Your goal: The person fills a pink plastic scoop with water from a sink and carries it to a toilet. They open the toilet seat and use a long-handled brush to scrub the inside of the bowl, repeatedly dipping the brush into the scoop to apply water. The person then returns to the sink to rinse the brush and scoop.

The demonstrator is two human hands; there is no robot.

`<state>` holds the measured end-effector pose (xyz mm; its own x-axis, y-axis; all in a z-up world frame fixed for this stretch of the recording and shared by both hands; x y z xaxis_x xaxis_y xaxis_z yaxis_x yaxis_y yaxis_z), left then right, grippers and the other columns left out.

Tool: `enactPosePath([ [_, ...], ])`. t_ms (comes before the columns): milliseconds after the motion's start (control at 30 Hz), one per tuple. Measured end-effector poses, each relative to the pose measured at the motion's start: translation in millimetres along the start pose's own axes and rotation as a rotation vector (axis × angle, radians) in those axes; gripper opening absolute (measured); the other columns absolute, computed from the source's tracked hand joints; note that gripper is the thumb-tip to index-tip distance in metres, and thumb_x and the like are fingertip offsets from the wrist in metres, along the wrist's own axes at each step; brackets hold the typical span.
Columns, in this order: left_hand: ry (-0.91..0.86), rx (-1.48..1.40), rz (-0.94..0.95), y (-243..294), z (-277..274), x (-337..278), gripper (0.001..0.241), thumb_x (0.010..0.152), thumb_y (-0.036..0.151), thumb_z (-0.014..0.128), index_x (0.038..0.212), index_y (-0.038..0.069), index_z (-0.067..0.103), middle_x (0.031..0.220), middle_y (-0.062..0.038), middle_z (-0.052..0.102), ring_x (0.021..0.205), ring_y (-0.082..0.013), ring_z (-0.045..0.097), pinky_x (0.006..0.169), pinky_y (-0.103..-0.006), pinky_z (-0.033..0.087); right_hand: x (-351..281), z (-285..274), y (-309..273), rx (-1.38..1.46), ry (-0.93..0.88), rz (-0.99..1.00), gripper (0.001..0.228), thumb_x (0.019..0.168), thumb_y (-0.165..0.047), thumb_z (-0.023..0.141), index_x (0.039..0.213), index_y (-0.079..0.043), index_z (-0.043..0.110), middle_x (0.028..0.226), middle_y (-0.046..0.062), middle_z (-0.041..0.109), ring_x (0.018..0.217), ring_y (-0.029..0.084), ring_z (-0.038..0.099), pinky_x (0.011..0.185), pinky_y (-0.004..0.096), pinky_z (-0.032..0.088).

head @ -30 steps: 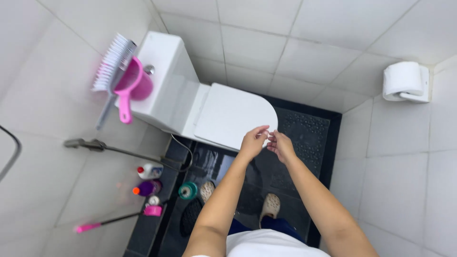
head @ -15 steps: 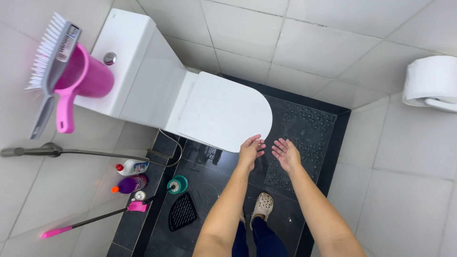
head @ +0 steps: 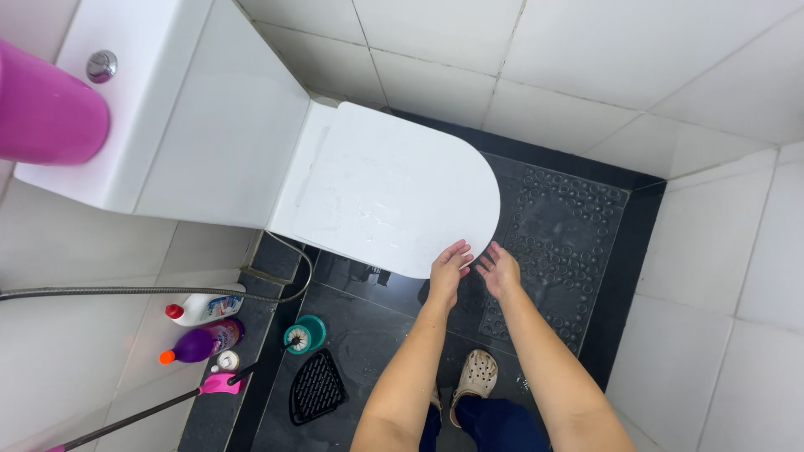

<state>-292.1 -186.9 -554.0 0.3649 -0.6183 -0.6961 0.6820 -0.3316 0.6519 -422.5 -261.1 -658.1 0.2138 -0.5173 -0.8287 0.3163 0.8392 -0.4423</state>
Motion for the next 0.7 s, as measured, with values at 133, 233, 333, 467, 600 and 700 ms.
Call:
enactPosePath([
  [133,-0.039,0.045,0.027,-14.4,-9.8,12.9,0.045,0.095,0.006,0.050,0.139,0.005,0.061,0.134,-0.007,0.067,0.111,-0.0152,0.067,0.085,-0.0262,0.050,6.7,6.3,9.1,0.009,-0.007,-0.004,0.049,0.103,-0.030,0.047,0.146,-0.007,0.046,0.152,0.009,0.048,0.138,0.033,0.042,0.116,0.057,0.031],
  [233,-0.035,0.073,0.053,-19.4,-17.4,19.9,0.047,0.094,0.004,0.049,0.140,0.005,0.061,0.138,-0.005,0.065,0.118,-0.0143,0.064,0.087,-0.0251,0.050,8.7,17.8,7.8,-0.008,-0.029,-0.044,0.049,0.103,-0.030,0.046,0.147,-0.008,0.048,0.150,0.008,0.049,0.137,0.030,0.043,0.115,0.054,0.031],
  [333,0.001,0.066,0.036,-17.0,-27.2,17.1,0.047,0.093,0.003,0.050,0.139,0.005,0.062,0.138,-0.006,0.065,0.119,-0.0158,0.062,0.085,-0.0261,0.050,11.5,27.9,10.7,0.029,-0.016,-0.044,0.045,0.102,-0.027,0.043,0.142,-0.007,0.049,0.144,0.009,0.054,0.134,0.030,0.049,0.113,0.055,0.035],
  [467,0.014,0.091,0.087,-15.0,-36.6,8.7,0.044,0.095,0.004,0.051,0.137,0.004,0.064,0.134,-0.010,0.067,0.118,-0.0162,0.063,0.085,-0.0257,0.050,7.5,25.5,6.8,0.013,0.020,-0.085,0.038,0.102,-0.023,0.043,0.132,-0.003,0.054,0.137,0.013,0.058,0.131,0.032,0.052,0.112,0.058,0.037],
  [600,0.064,0.095,0.124,-15.9,-42.4,-10.2,0.041,0.096,0.005,0.055,0.136,0.005,0.066,0.127,-0.010,0.069,0.111,-0.0157,0.063,0.089,-0.0247,0.050,-36.4,40.3,-13.1,-0.070,0.078,-0.107,0.038,0.099,-0.024,0.047,0.131,-0.004,0.056,0.138,0.009,0.058,0.131,0.029,0.049,0.115,0.060,0.026],
  [700,0.058,0.193,0.323,-1.0,-31.3,-37.8,0.034,0.096,0.005,0.057,0.128,0.002,0.068,0.123,-0.007,0.072,0.109,-0.0125,0.066,0.093,-0.0244,0.050,-67.6,53.3,-23.8,-0.077,0.108,-0.135,0.042,0.097,-0.024,0.050,0.134,-0.005,0.055,0.138,0.006,0.054,0.129,0.029,0.048,0.115,0.062,0.023],
])
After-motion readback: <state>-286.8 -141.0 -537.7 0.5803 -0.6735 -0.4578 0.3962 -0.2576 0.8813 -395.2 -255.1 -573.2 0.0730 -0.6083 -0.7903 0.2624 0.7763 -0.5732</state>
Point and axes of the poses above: each hand's wrist, its own x-axis towards the middle knuckle, its own z-axis out of the palm, y = z × x, the point moved 6 cm from there along x, towards the middle knuckle
